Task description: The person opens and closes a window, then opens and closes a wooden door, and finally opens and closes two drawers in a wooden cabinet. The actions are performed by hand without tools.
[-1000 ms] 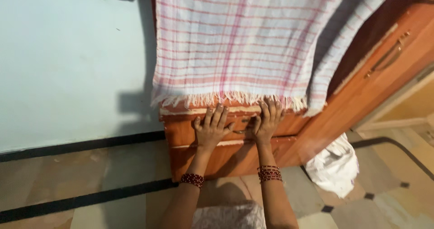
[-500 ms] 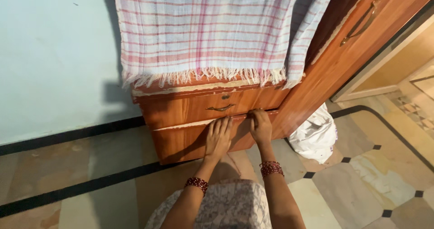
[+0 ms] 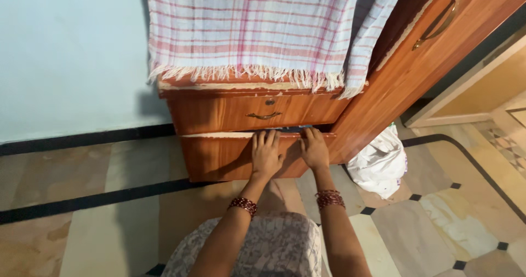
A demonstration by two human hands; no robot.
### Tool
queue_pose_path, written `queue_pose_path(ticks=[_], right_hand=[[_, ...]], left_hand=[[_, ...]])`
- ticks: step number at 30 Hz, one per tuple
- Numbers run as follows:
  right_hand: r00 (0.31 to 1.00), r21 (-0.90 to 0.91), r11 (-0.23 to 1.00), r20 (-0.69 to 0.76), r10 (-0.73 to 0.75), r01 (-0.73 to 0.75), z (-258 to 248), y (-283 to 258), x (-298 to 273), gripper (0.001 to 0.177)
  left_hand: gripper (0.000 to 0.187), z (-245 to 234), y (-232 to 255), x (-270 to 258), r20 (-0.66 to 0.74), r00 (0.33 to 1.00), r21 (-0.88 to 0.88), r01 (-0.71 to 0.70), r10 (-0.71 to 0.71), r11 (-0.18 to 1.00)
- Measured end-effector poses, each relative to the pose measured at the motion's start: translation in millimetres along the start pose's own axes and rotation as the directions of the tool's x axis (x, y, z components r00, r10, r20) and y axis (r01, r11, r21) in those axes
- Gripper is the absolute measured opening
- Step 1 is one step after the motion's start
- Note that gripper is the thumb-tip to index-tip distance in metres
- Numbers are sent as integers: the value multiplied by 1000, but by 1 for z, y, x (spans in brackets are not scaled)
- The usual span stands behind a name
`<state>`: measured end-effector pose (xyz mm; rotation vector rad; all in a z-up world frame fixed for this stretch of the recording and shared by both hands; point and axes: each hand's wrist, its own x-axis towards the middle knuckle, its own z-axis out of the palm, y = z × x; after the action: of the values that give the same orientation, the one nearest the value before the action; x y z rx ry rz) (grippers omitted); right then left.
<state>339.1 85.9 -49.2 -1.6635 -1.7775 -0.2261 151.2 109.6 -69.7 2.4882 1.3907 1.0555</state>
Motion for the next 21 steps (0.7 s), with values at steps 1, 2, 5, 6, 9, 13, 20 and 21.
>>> queue_pose_path(ticks=[1,2,5,6,9,13,20,21], right_hand=[[997,29,997,33,66,-67,-5,-3,-6,37],[989,55,990,68,129,-133,-11,-6,-13,36],[982,104,977,48,180,-184,-29,-16,-39,32],[984,117,977,20,176,-177,-34,-20,-50,31],[982,109,992,-174,77,-59,-41,-37,-77,32],[967,210,962,-149,206,-173,-50,-58,-115,27],[955,199,962,-193,224,-185,-68,-101,-167,21],[957,193,964,-192,218,-181,-71,-107,-173,21]], left_hand=[[74,-3,2,-4,7,1000,-11,4,-4,1000],[73,-6,3,-8,15,1000,-22,8,-7,1000],[71,-11,13,-25,14,1000,-33,-14,15,999],[70,-13,16,-32,12,1000,-32,-26,27,999],[69,-26,16,-51,1,999,-71,-47,47,996],[73,-47,18,-80,14,997,-137,-78,80,987],[80,-88,20,-123,162,980,-138,-92,114,986],[81,-91,20,-128,209,971,-123,-89,113,988]])
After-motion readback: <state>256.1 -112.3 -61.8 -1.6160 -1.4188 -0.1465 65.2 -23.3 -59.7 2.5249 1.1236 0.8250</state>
